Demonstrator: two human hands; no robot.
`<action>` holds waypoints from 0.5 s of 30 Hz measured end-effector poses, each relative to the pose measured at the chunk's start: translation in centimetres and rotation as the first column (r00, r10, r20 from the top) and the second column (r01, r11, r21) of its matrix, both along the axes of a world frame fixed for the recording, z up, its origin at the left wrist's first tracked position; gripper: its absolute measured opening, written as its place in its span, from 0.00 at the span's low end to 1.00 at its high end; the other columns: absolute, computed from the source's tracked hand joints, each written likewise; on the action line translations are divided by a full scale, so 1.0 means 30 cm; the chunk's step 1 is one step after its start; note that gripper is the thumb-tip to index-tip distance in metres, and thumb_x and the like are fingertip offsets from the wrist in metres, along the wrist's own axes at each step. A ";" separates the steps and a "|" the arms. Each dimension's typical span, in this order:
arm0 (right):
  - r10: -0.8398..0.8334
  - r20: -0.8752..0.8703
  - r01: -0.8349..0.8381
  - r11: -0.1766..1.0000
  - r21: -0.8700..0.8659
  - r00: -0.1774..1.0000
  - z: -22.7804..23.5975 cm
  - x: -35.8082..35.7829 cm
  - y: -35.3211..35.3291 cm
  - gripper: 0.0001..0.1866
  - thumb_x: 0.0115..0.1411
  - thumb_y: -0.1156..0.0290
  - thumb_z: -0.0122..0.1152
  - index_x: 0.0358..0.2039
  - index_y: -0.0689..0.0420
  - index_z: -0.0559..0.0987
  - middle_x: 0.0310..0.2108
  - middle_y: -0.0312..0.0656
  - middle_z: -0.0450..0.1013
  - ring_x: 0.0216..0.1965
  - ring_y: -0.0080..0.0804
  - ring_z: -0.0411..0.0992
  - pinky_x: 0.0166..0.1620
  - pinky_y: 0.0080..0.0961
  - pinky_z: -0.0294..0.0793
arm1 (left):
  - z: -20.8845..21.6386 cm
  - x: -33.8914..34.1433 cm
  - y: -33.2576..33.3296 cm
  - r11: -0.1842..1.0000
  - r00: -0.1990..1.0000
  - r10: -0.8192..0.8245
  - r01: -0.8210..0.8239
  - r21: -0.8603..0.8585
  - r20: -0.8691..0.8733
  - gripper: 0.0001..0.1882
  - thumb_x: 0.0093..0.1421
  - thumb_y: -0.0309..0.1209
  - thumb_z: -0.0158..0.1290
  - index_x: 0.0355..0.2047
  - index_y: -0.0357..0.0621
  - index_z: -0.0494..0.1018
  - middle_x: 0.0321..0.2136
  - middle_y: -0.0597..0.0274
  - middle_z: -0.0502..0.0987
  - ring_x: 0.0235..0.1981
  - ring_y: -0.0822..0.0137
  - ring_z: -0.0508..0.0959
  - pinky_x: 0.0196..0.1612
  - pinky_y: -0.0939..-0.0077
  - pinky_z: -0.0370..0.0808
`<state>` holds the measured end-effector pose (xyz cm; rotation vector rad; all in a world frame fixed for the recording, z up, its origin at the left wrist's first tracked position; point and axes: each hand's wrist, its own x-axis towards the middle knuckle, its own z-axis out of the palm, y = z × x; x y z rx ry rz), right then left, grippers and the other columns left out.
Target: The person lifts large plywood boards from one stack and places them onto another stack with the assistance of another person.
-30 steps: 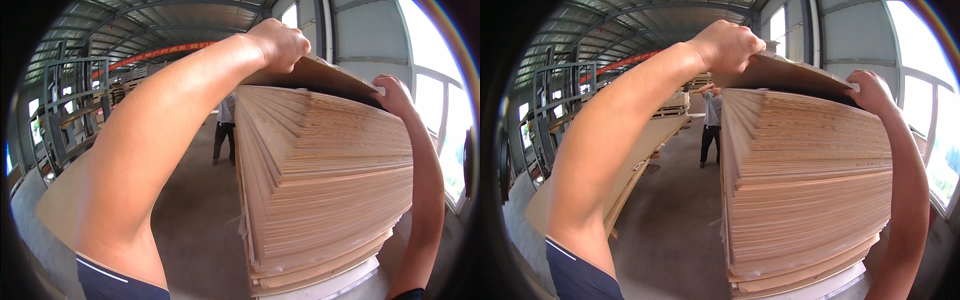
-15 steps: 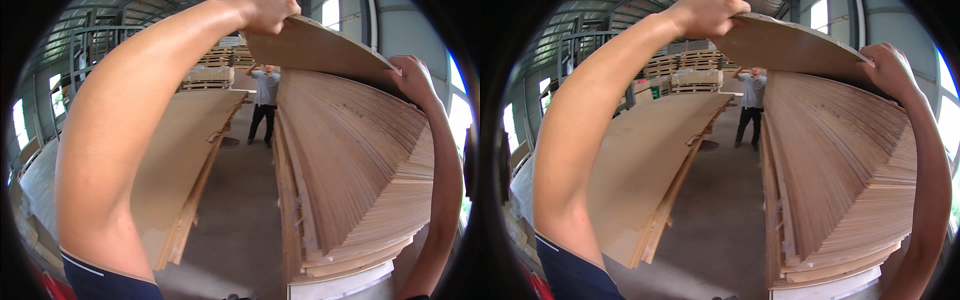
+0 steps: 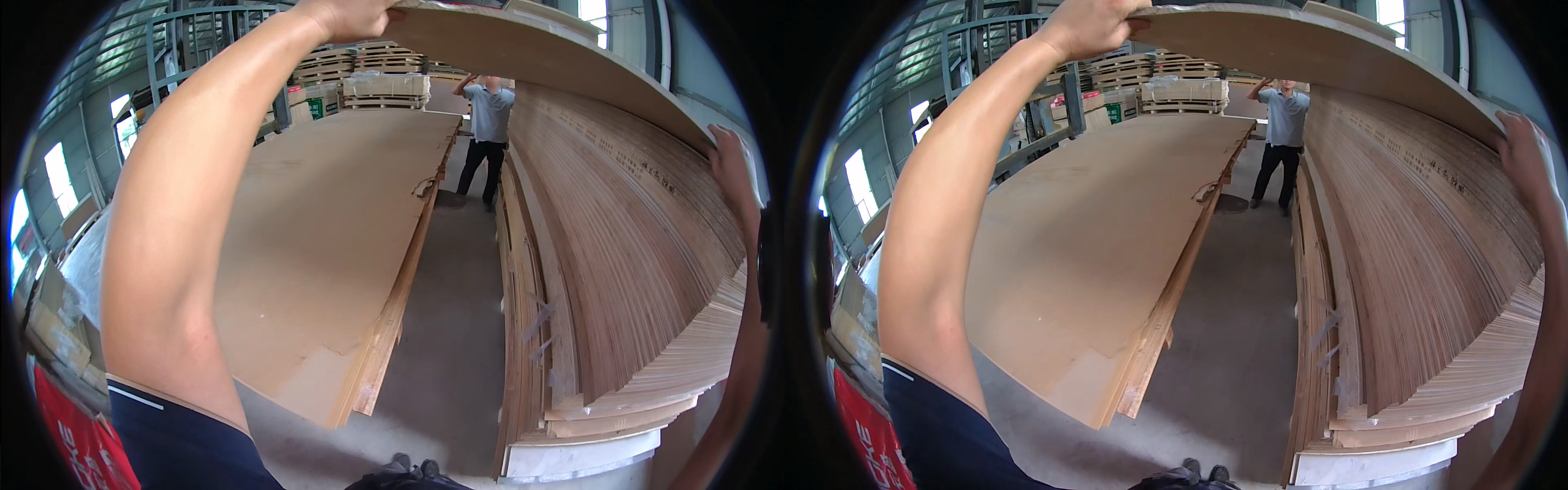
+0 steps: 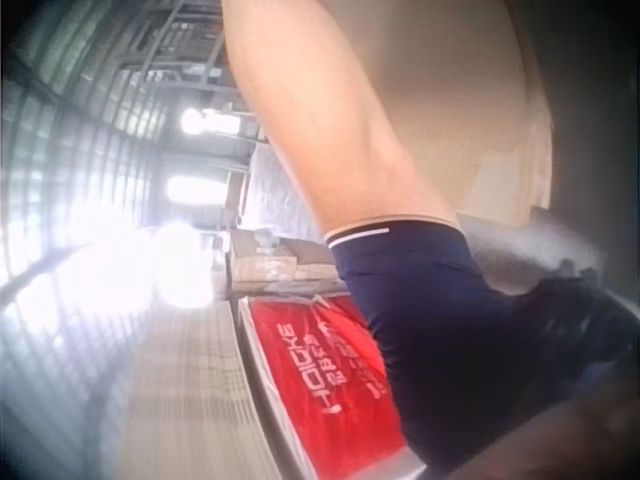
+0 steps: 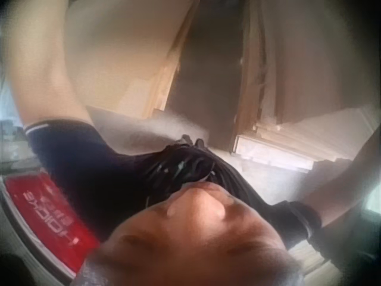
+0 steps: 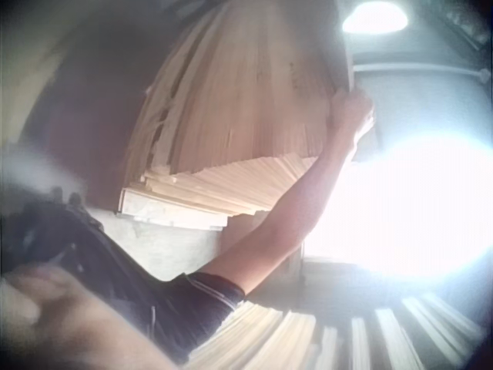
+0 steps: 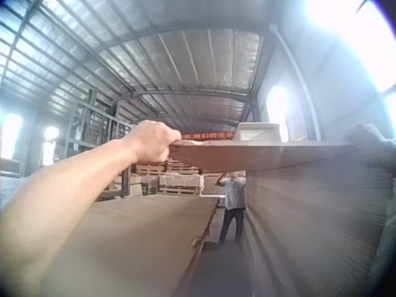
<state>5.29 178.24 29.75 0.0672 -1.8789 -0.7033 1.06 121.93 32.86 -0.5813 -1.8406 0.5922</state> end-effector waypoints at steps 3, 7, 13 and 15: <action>-0.015 0.076 0.022 0.995 -0.093 0.997 -0.008 0.016 -0.084 0.16 0.57 0.75 0.57 0.47 0.62 0.74 0.43 0.50 0.72 0.47 0.46 0.70 0.54 0.38 0.67 | -0.022 -0.019 -0.035 0.999 0.999 -0.018 0.019 -0.035 0.038 0.08 0.44 0.29 0.51 0.27 0.44 0.74 0.25 0.49 0.79 0.30 0.48 0.80 0.34 0.55 0.76; -0.064 0.063 0.066 0.998 -0.024 0.996 0.012 0.018 -0.078 0.16 0.58 0.74 0.55 0.48 0.63 0.73 0.43 0.51 0.71 0.47 0.45 0.69 0.54 0.38 0.66 | -0.021 -0.042 -0.072 0.997 0.997 -0.062 0.064 -0.050 0.033 0.08 0.44 0.29 0.51 0.27 0.45 0.74 0.25 0.50 0.79 0.31 0.49 0.80 0.35 0.55 0.76; -0.150 0.042 0.151 0.989 -0.010 0.988 -0.041 0.040 -0.380 0.16 0.60 0.72 0.54 0.49 0.61 0.74 0.45 0.47 0.71 0.49 0.42 0.69 0.57 0.37 0.65 | -0.095 -0.099 -0.316 0.987 0.987 -0.161 0.161 -0.023 0.016 0.08 0.49 0.27 0.50 0.30 0.44 0.75 0.27 0.52 0.79 0.32 0.50 0.79 0.35 0.57 0.76; -0.153 0.030 0.154 0.988 -0.015 0.988 -0.056 0.054 -0.488 0.16 0.60 0.72 0.53 0.49 0.60 0.74 0.44 0.46 0.72 0.49 0.41 0.69 0.57 0.37 0.64 | -0.113 -0.119 -0.420 0.980 0.981 -0.194 0.194 -0.048 0.012 0.10 0.52 0.25 0.48 0.36 0.44 0.74 0.30 0.53 0.79 0.35 0.51 0.78 0.36 0.57 0.75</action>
